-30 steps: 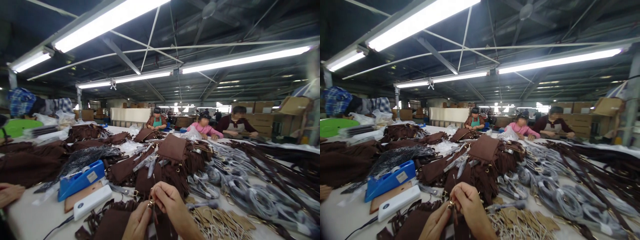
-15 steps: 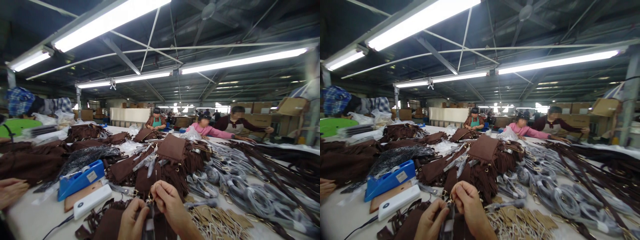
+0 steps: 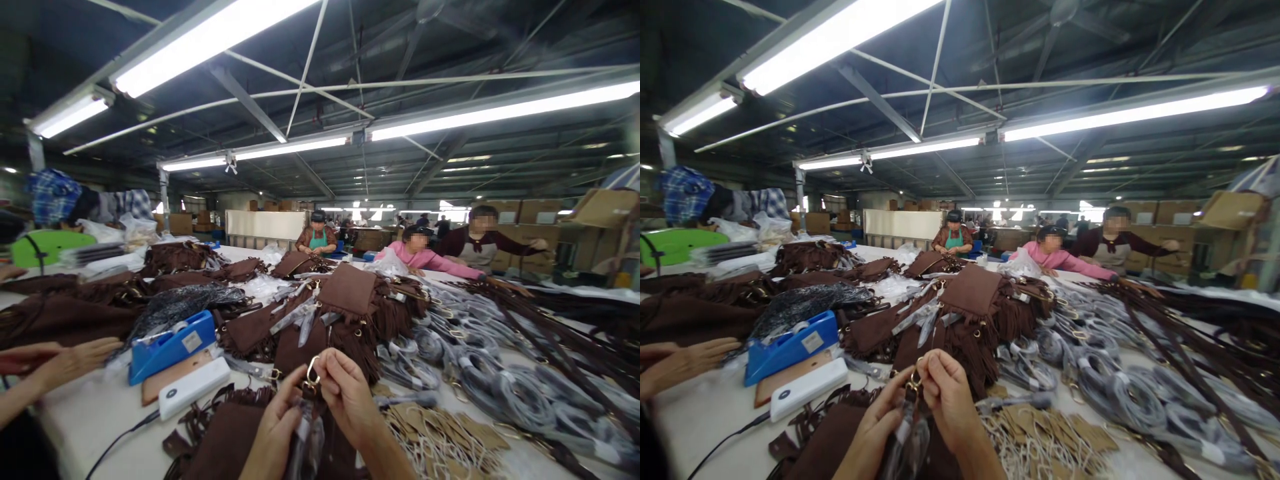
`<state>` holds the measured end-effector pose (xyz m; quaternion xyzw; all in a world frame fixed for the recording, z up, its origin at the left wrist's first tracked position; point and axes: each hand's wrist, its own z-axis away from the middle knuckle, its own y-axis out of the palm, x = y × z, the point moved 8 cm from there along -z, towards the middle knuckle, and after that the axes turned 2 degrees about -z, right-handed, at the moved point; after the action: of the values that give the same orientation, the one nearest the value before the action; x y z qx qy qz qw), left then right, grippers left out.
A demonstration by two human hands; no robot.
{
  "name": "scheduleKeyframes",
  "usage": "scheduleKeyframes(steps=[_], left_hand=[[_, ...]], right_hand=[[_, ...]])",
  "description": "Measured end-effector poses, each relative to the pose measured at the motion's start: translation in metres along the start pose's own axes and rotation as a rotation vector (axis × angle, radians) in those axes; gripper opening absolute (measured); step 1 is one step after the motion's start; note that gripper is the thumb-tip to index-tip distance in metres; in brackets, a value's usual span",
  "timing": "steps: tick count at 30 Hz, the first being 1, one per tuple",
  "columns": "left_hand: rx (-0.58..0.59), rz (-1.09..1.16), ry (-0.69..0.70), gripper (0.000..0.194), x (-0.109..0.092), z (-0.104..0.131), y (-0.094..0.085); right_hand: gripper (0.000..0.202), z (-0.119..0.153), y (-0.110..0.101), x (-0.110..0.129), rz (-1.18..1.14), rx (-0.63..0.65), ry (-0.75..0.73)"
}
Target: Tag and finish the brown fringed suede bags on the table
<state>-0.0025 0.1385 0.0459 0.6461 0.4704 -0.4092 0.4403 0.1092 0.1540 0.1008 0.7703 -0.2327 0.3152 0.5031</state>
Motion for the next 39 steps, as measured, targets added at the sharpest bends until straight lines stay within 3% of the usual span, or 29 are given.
scheduleKeyframes(steps=[3, 5, 8, 11, 13, 17, 21, 32, 37, 39], left_hand=[[0.097, -0.12, 0.009, 0.03, -0.003, -0.002, 0.006], [0.137, -0.064, 0.003, 0.028, -0.003, 0.0, 0.01], [0.138, 0.036, -0.028, 0.042, 0.002, 0.006, 0.017], [0.081, -0.058, -0.012, 0.047, 0.001, 0.01, 0.02], [-0.013, -0.167, 0.024, 0.04, -0.004, 0.01, 0.014], [-0.242, -0.448, 0.095, 0.027, -0.026, 0.005, -0.007], [-0.367, -0.718, 0.182, 0.027, -0.048, 0.002, -0.017], [-0.357, -0.966, 0.414, 0.028, -0.055, 0.005, -0.007], [-0.392, -1.091, 0.618, 0.03, -0.048, 0.013, 0.005], [-0.367, -1.079, 0.641, 0.028, -0.038, 0.013, 0.005]], right_hand=[[0.034, 0.0, -0.002, 0.005, -0.002, -0.001, -0.023], [0.034, 0.0, -0.001, 0.008, 0.0, 0.001, -0.039], [0.035, 0.0, 0.001, 0.01, 0.041, 0.005, -0.038], [0.037, 0.001, 0.003, 0.01, 0.153, 0.02, -0.009], [0.035, 0.001, 0.003, 0.016, 0.375, 0.032, -0.006], [0.03, 0.012, 0.013, 0.051, 1.097, -0.032, -0.228], [0.031, 0.024, 0.028, 0.049, 1.433, 0.088, -0.098], [0.028, 0.026, 0.032, 0.035, 1.628, 0.087, -0.041], [0.03, 0.024, 0.031, 0.034, 1.538, 0.085, -0.084], [0.033, 0.021, 0.03, 0.031, 1.46, 0.117, -0.097]])
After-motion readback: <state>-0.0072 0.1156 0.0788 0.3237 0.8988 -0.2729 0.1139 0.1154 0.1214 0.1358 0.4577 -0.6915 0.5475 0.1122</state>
